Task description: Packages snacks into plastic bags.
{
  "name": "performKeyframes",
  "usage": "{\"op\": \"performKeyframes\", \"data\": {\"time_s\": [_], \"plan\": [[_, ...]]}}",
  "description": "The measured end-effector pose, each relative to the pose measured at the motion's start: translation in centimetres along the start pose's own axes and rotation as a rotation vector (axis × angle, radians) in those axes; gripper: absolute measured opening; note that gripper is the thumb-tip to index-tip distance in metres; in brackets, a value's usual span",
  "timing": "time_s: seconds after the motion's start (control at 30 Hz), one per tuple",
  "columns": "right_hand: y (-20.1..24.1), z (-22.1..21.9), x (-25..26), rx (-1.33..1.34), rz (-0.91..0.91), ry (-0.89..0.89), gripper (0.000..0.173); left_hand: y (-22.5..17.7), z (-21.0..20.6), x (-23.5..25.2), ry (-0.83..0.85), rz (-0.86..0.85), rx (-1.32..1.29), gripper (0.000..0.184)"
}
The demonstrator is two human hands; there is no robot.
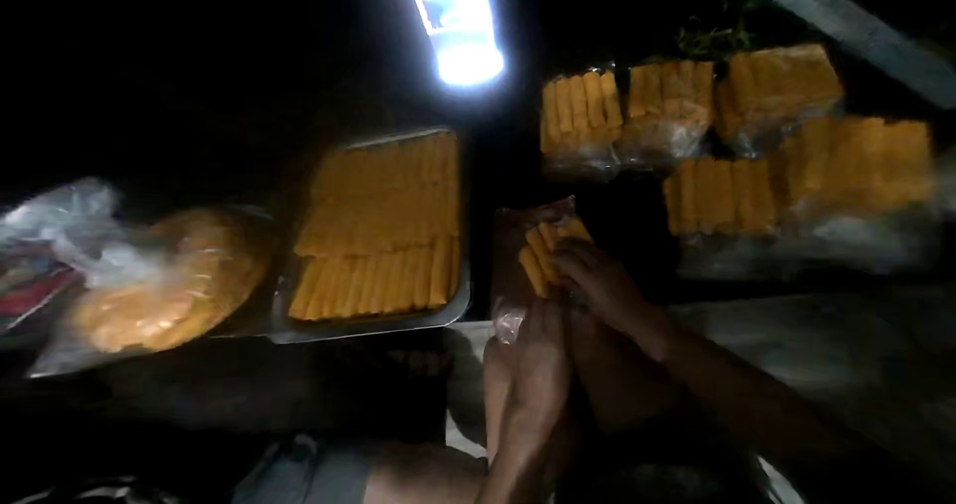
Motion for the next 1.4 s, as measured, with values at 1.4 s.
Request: {"op": "performKeyframes", "data": {"time_s": [1.4], "plan": [[-1.6,2.2,-4.9,0.121,-0.288,-0.002,0.022,-0.3,-2.7,8.4,0.121,-0.013,0.073,0.046]]}}
Point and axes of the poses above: each hand's wrist, its own x-axis towards the middle knuckle, its own z-axis out of the back of the hand, y = z × x, the point moved 5 cm from there along x, towards the middle knuckle, and after that the axes turned 11 degrees about -x, right-handed, at the moved point
